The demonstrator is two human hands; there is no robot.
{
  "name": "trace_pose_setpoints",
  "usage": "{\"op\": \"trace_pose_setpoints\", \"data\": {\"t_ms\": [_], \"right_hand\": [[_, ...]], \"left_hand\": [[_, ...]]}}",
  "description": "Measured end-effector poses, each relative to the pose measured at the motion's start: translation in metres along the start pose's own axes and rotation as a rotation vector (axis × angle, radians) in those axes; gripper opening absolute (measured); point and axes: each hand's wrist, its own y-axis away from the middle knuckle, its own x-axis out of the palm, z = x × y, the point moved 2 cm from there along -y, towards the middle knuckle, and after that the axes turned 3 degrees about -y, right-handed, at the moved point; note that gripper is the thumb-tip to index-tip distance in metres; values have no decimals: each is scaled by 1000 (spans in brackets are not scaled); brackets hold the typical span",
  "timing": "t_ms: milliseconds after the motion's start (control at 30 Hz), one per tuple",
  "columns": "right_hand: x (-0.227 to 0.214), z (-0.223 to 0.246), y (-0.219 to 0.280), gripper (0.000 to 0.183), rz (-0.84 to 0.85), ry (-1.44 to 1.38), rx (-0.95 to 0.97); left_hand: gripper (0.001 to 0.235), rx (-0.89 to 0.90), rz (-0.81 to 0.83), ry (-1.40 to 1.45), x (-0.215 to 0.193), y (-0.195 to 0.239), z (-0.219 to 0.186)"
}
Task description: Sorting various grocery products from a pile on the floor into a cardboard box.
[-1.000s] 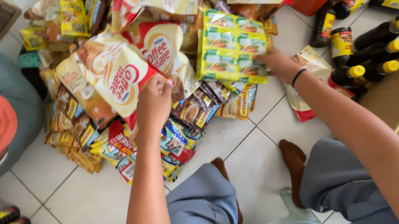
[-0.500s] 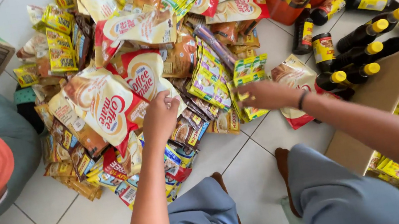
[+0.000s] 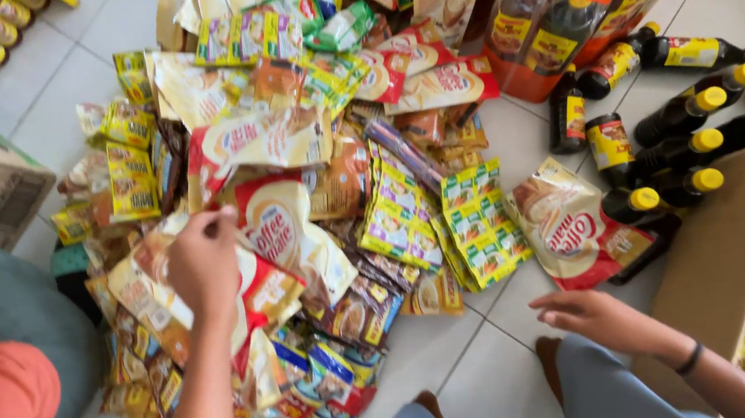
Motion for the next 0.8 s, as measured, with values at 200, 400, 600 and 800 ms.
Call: {"op": "trace_pose_setpoints", "data": {"t_ms": [200,400,600,800], "right_hand": [[15,-8,-15,39,5,-135,91],[29,-15,-31,37,6,-212,221],[33,-19,-30,43,31,-136,276],[40,-40,-30,43,43,-146,273]], "left_hand": [[25,-1,-118,-179,43,-93,90],[43,-308,21,-402,77,-157,201],[69,-306,338,-215,166,-225,397],[61,-370,514,-174,182,-229,406]]}}
